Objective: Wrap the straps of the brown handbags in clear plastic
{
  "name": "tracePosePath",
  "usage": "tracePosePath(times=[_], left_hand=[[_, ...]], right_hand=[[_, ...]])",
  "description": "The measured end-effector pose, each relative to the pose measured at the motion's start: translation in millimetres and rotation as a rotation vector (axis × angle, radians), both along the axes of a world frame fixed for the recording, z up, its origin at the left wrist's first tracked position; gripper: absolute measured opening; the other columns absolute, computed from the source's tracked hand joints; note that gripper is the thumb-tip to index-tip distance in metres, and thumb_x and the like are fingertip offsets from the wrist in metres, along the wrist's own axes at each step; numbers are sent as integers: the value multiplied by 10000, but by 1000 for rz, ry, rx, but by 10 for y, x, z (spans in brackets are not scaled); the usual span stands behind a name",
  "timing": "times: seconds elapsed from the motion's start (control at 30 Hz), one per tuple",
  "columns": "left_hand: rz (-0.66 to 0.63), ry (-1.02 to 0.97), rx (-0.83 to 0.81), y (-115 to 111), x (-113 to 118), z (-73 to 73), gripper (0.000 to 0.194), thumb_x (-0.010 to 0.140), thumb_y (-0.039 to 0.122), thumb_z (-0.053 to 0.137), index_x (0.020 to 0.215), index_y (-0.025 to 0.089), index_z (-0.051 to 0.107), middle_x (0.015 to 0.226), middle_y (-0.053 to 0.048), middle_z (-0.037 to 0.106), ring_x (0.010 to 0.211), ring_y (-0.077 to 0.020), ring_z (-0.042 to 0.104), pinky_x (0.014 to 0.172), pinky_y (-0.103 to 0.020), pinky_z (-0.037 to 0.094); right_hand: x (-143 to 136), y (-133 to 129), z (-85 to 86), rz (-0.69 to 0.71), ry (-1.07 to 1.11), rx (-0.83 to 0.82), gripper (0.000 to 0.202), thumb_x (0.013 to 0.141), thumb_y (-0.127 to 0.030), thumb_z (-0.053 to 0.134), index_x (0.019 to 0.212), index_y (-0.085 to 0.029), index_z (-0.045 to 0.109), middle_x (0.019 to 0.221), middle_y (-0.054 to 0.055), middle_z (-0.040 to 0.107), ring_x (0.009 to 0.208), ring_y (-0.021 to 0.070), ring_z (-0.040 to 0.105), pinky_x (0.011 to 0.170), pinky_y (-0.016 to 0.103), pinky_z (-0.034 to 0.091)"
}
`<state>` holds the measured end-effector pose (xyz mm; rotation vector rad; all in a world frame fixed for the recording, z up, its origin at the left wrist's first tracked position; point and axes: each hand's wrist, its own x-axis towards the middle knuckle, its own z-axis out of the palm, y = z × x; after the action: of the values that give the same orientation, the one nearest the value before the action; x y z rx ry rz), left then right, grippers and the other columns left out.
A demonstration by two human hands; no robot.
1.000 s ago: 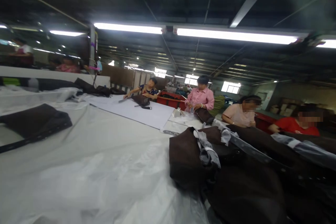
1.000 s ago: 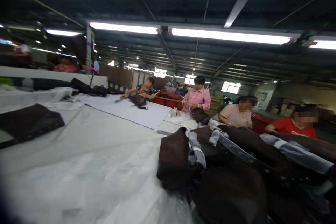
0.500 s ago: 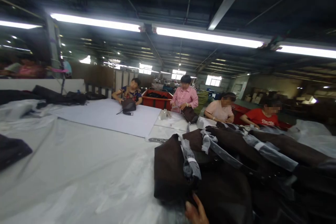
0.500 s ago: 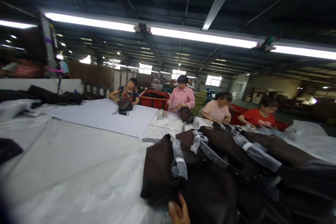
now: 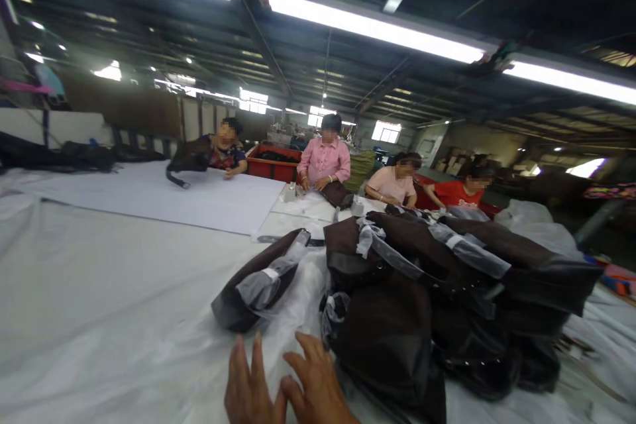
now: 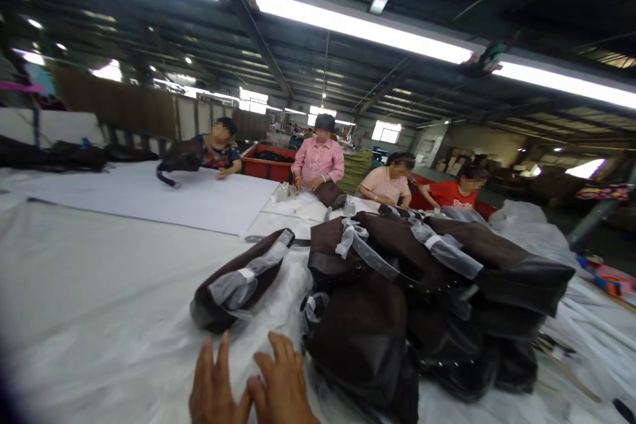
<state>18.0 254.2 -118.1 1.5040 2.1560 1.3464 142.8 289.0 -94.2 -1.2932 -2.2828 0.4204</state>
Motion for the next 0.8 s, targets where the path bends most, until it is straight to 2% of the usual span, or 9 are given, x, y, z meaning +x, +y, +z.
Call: tracePosePath(times=[0.07,0.17,0.27,0.33,0.4,0.47,0.57,0.7,0.8], left_hand=[[21,159,44,257,-94,-22,681,818,358,500,1428,247,218,1524,-124,118,1380,-353,129,1059,-563,240],[28,405,33,599,-175,3,658,828,337,484,1424,233,226,1520,-157,111,1379,-372,95,1022,-588,248],[78,458,6,778,-306,128,664,820,396,501,1412,215,263,1520,-177,62,1372,-386,89,1007,-598,242],[200,401,0,839,-502,249,761,783,486,532,1418,187,238,1510,-215,23,1343,-418,153,977,-598,273],[343,276,-51,897,-776,362,935,714,567,578,1430,137,157,1461,-273,161,1261,-437,292,910,-572,349],[402,188,-118,976,-1050,436,1033,654,592,622,1412,73,150,1295,-265,429,1131,-405,425,855,-510,401],[282,221,-104,1151,-1230,452,800,658,527,646,1285,108,379,1047,-136,590,983,-315,499,828,-412,418],[122,261,73,1278,-820,440,485,725,398,617,1115,135,499,975,-98,582,952,-270,477,815,-355,412],[-34,358,82,1105,-296,520,416,757,327,593,1080,76,521,953,-141,563,929,-276,457,837,-393,393]], right_hand=[[311,-51,-19,-60,-219,148,385,750,-299,628,1133,-278,590,1357,86,479,1257,340,391,976,538,343],[885,-24,-38,-77,-473,419,426,768,-181,584,1182,-280,560,1340,59,504,1256,308,400,1003,480,296],[1380,45,-9,-45,-631,604,601,750,-13,481,1254,-339,492,1359,-14,485,1250,241,416,1019,405,256],[1600,79,31,-34,-681,636,675,732,24,444,1292,-353,449,1358,-24,486,1238,233,430,1024,408,235],[1733,100,80,-45,-672,632,651,746,20,424,1300,-322,450,1325,-3,522,1208,226,460,1024,408,235],[1807,123,148,-90,-606,614,540,786,-20,422,1259,-268,502,1247,29,586,1153,209,505,1010,393,261],[1881,201,315,-178,-517,583,367,838,-98,441,1156,-224,575,1103,48,657,1040,183,567,943,358,332],[1964,323,550,-276,-490,551,312,830,-139,484,1117,-204,586,1024,55,674,951,188,593,852,345,392],[1795,279,488,-237,-428,591,273,835,-181,444,1030,-214,631,980,77,678,892,222,606,771,378,416]])
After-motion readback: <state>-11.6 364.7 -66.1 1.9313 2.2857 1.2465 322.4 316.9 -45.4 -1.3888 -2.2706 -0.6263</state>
